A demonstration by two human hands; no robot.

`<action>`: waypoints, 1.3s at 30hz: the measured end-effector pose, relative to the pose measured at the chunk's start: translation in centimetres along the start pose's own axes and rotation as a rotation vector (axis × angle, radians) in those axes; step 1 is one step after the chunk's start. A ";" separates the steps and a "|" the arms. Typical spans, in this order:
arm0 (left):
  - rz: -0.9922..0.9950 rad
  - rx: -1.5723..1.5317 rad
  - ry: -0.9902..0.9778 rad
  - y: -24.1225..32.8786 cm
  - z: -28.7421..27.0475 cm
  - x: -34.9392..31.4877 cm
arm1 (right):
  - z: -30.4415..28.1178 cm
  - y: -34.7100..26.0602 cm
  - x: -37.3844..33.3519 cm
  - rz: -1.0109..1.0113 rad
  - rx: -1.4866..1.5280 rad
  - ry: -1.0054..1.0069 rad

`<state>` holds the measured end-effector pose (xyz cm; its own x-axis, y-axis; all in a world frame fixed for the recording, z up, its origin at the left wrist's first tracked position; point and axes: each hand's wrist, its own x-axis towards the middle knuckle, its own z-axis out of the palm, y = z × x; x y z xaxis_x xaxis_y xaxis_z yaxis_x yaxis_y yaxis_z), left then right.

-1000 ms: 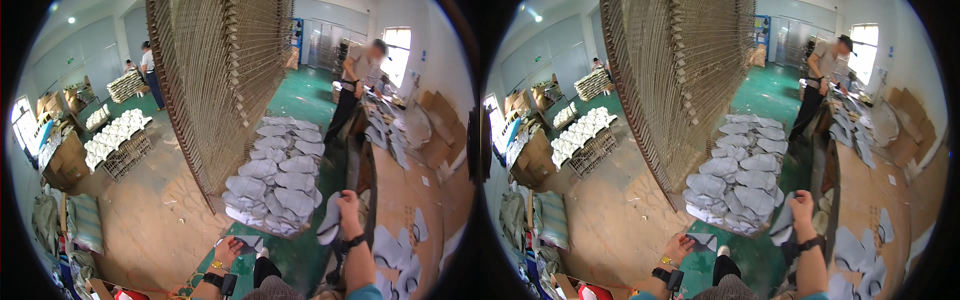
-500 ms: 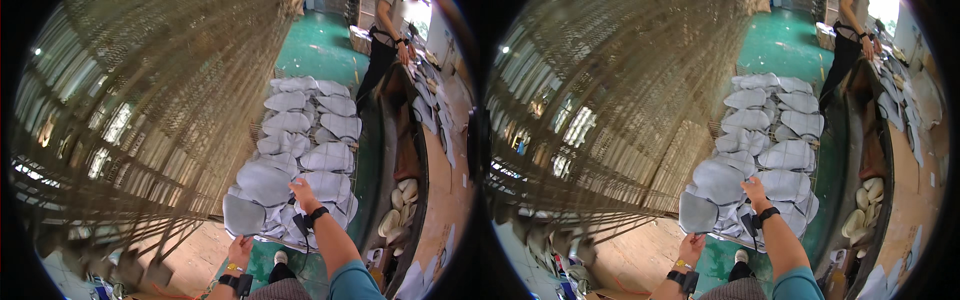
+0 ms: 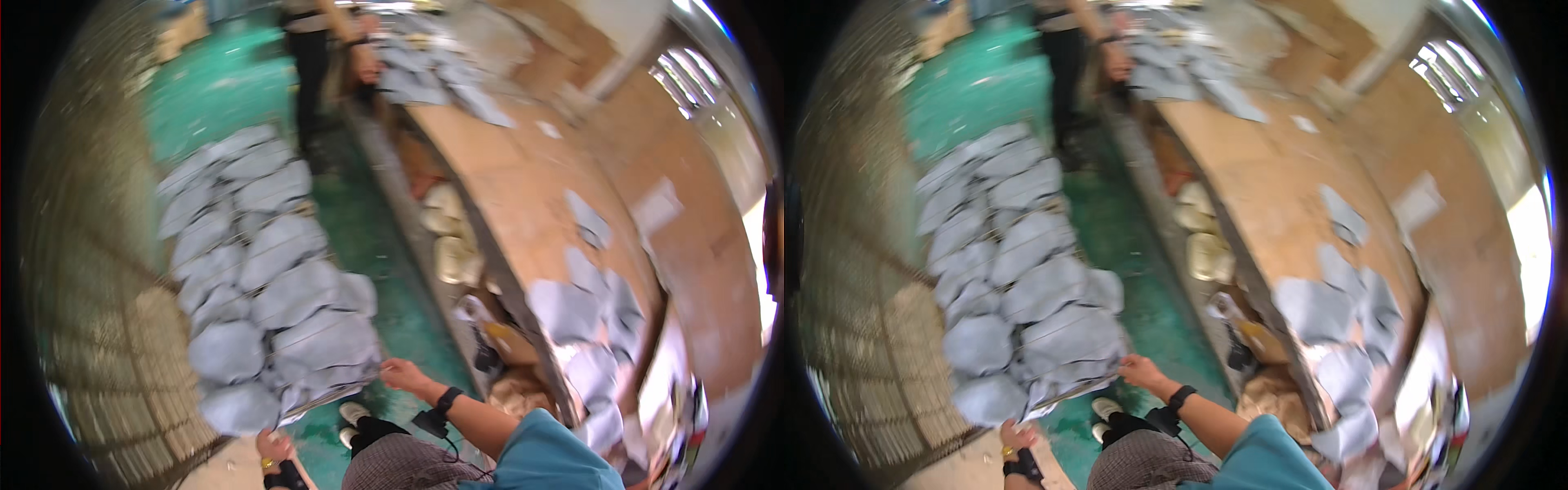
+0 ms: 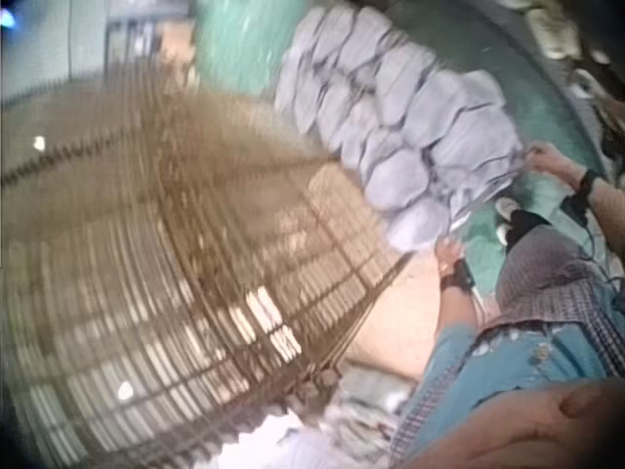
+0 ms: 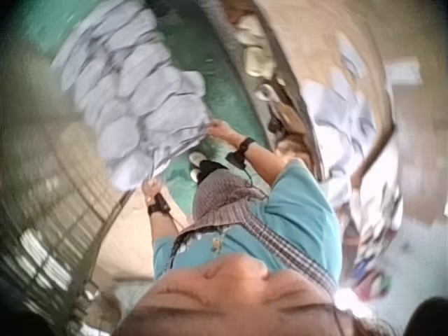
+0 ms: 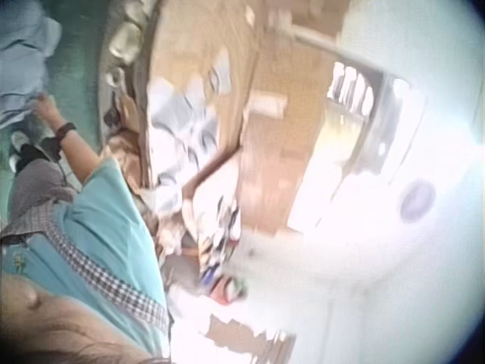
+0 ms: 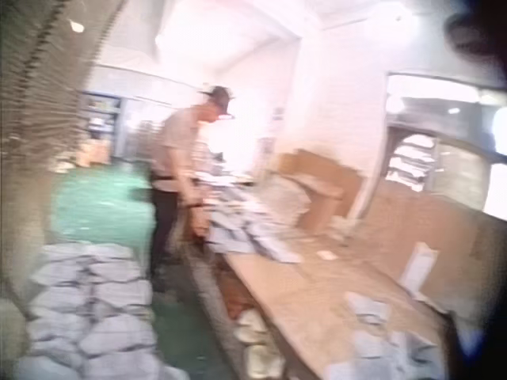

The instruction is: The recorder uses a spray gun to apply adhesive to fabric components and organizes them in a factory setting.

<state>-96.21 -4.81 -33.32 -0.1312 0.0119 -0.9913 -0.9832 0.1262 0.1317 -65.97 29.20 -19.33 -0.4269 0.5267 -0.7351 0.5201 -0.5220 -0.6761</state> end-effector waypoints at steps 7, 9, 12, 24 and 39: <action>0.373 0.597 -0.069 -4.2 14.4 -10.9 | -13.7 2.9 -16.1 -0.153 0.257 0.411; 0.454 0.739 -0.075 -8.4 20.6 -16.2 | -19.0 5.1 -20.7 -0.245 0.298 0.679; 1.013 0.834 -0.364 -13.7 25.9 -16.2 | -27.2 7.8 -24.2 -0.252 0.471 1.033; 2.003 1.566 -1.081 -50.6 49.3 -34.6 | -51.3 16.5 -23.7 -0.071 1.187 1.129; 1.546 1.353 -1.078 -32.1 53.1 -40.4 | -44.8 -8.6 -22.5 -0.644 0.959 0.820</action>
<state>-52.62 43.32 2.28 0.1086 0.9882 0.1078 0.4246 -0.1442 0.8939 -27.71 51.84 5.35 0.3236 0.9051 -0.2758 -0.4356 -0.1162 -0.8926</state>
